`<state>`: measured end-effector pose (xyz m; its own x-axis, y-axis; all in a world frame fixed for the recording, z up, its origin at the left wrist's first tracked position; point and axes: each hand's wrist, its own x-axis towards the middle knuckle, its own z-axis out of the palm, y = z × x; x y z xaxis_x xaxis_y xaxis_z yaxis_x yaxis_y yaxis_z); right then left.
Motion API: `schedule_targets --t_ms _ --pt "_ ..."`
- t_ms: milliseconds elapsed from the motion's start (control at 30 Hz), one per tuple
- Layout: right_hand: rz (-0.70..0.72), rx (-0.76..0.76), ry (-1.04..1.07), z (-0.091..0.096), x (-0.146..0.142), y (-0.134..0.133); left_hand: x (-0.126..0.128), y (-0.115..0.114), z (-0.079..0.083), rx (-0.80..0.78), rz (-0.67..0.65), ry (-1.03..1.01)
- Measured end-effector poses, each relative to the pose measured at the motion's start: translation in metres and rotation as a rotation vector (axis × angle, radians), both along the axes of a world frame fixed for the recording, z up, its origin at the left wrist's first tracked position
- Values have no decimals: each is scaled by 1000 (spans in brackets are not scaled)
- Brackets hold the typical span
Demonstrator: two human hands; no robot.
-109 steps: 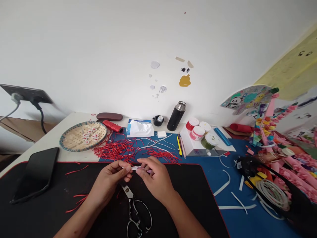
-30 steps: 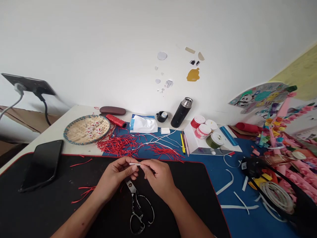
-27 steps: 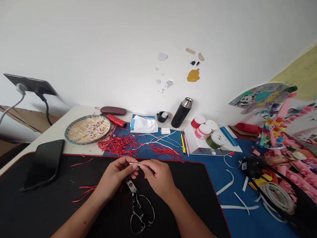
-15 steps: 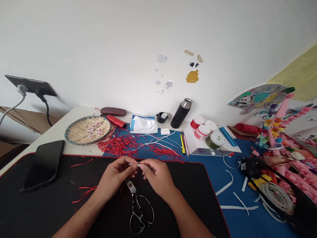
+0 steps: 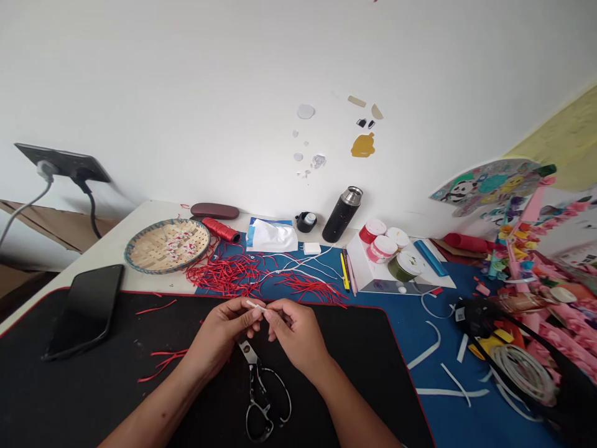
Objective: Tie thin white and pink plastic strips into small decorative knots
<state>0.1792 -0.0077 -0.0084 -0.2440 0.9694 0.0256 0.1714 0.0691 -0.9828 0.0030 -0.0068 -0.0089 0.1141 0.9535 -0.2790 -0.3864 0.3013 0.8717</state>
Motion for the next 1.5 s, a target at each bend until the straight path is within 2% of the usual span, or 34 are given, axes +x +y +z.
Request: schedule_targets --t_ms 133,300,433,767,967,1500 --pt "25 15 -37 -1 0 -1 -1 2 -1 40 16 38" --pt "41 -1 -63 -1 0 0 -1 3 -1 7 57 18" --pt "21 4 -80 1 0 0 -1 3 -3 -6 34 31" --pt "9 2 -115 2 -1 -1 -3 0 -4 80 -24 222" --pt "50 -2 -89 0 0 -2 -4 0 -3 73 -7 187" --pt "28 12 -155 5 0 -1 -4 2 -4 58 -3 125"
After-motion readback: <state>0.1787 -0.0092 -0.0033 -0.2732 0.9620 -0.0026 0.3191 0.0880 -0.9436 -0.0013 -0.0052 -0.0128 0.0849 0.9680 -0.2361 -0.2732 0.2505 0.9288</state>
